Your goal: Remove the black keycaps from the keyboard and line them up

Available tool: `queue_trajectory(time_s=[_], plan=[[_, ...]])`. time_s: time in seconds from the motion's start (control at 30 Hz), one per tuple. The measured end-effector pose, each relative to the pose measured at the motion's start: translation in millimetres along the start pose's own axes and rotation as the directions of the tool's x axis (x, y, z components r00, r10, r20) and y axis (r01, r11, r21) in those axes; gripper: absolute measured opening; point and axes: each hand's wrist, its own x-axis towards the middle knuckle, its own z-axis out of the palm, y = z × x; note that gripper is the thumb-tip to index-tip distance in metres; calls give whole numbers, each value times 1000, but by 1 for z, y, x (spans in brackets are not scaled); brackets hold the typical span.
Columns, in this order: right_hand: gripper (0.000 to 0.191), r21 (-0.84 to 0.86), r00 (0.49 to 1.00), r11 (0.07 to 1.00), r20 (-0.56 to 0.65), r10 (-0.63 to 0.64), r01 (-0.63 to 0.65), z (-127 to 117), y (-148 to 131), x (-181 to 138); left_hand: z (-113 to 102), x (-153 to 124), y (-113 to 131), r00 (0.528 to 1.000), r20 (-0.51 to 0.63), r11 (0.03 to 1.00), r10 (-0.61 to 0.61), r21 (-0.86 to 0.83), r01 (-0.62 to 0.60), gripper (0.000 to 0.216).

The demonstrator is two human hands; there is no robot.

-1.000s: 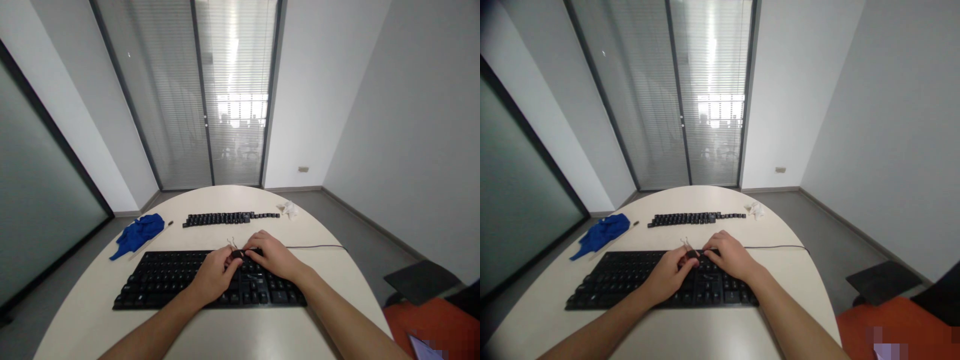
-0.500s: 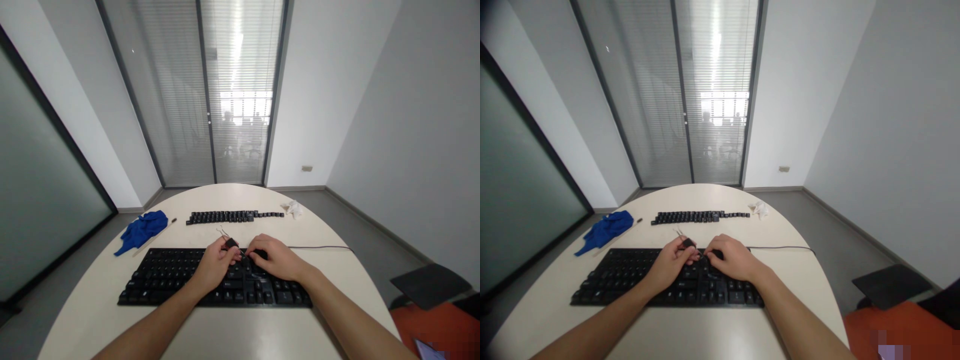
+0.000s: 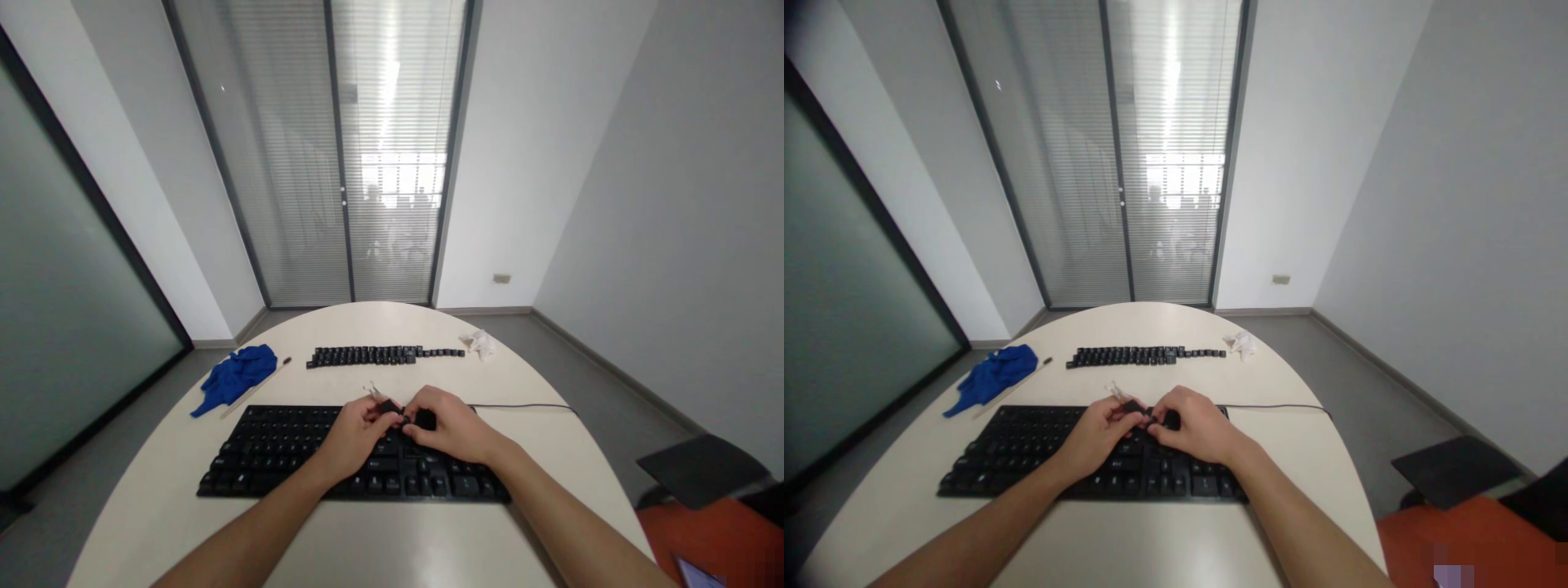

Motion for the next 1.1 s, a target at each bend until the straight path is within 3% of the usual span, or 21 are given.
queue_trajectory(time_s=[0.1, 0.27, 0.43, 0.6, 0.87, 1.0, 1.1], plan=[[17, 61, 1000, 998, 25, -5, 4, 0, 0, 0, -1, -1, 2, 998, 42, 997, 57, 48, -59, 16], [18, 86, 999, 996, 38, -8, 5, 2, -4, 0, -1, -2, 1, 1000, 2, 998, 18, 59, -18, 19], [21, 215, 999, 976, 42, -25, 16, -1, -6, 0, 0, -4, 2, 1000, -3, 998, 15, 56, -15, 21], [28, 325, 998, 945, 51, 27, -42, -3, -2, 1, 0, -5, 6, 994, 1, 985, 111, 131, -111, 16], [24, 368, 990, 920, 93, 106, -133, 1, 5, 2, -1, -6, 7, 959, 109, 922, 260, 268, -280, 10], [22, 377, 983, 908, 44, 180, -183, 3, 8, 4, -1, -8, 10, 949, 153, 901, 275, 302, -310, 11], [25, 333, 971, 921, -57, 232, -200, 1, 16, 6, -1, -8, 12, 951, 166, 891, 262, 336, -304, 12]])
